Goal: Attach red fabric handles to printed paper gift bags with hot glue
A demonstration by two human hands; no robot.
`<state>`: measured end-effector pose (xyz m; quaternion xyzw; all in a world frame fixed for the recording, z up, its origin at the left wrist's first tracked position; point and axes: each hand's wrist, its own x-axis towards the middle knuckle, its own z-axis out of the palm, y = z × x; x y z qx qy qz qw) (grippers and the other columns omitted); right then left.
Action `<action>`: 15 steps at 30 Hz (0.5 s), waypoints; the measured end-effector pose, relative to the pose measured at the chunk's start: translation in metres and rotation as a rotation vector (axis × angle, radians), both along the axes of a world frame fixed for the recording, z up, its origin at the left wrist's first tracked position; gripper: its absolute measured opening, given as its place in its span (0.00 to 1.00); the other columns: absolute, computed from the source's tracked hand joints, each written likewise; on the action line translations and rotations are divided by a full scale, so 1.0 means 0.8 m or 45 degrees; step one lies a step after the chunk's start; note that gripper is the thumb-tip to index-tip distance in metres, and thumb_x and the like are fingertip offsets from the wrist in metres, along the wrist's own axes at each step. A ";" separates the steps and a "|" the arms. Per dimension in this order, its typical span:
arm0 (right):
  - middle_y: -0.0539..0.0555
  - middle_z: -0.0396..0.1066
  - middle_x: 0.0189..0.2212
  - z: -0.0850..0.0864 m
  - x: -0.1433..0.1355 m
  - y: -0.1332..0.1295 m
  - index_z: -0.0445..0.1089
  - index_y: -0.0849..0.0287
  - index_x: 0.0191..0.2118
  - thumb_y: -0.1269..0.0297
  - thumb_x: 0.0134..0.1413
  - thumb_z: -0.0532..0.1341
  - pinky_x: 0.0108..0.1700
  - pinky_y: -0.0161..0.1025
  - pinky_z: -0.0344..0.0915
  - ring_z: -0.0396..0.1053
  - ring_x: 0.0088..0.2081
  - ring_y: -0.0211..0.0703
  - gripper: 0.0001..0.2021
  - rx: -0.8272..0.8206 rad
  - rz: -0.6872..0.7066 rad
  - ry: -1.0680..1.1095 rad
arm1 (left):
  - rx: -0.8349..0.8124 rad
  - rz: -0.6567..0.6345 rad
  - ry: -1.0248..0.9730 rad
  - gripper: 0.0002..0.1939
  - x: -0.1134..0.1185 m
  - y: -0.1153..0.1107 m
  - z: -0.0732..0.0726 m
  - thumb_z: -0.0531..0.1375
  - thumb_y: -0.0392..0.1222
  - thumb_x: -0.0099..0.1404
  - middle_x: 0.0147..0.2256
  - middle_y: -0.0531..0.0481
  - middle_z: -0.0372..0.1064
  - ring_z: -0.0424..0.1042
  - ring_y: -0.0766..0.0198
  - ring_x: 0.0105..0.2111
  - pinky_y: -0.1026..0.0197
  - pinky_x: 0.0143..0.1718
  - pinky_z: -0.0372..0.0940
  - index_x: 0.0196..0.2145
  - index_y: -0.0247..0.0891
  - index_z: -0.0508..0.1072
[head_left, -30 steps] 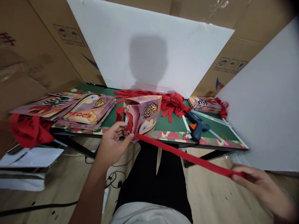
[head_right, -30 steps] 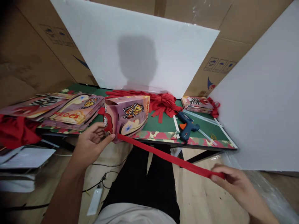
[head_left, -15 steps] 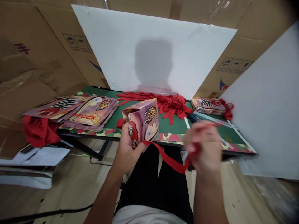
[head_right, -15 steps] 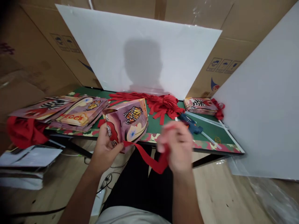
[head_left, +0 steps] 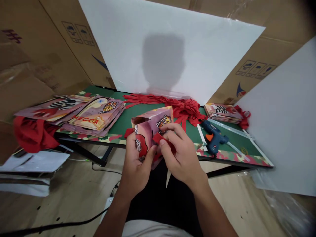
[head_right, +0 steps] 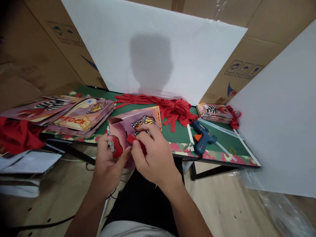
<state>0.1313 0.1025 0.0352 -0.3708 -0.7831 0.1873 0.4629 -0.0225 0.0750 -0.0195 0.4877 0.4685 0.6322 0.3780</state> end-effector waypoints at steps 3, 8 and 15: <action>0.61 0.76 0.53 0.001 -0.001 -0.002 0.67 0.53 0.38 0.69 0.74 0.56 0.59 0.47 0.71 0.75 0.58 0.50 0.09 0.026 -0.048 -0.042 | -0.007 0.005 -0.007 0.29 0.002 -0.002 0.003 0.67 0.49 0.74 0.61 0.43 0.75 0.80 0.55 0.58 0.55 0.60 0.76 0.66 0.46 0.62; 0.61 0.76 0.53 0.005 -0.002 -0.006 0.68 0.53 0.39 0.68 0.74 0.56 0.57 0.47 0.72 0.75 0.57 0.51 0.09 0.046 -0.076 -0.126 | 0.012 -0.006 -0.050 0.28 0.004 -0.003 0.005 0.68 0.48 0.73 0.61 0.44 0.76 0.80 0.56 0.58 0.56 0.59 0.77 0.65 0.47 0.63; 0.59 0.74 0.51 0.016 -0.006 -0.012 0.68 0.53 0.38 0.68 0.73 0.56 0.46 0.44 0.73 0.77 0.47 0.48 0.09 0.094 -0.130 -0.262 | -0.017 0.050 0.028 0.30 0.004 -0.010 0.011 0.68 0.49 0.73 0.61 0.42 0.75 0.80 0.54 0.58 0.54 0.59 0.77 0.66 0.46 0.63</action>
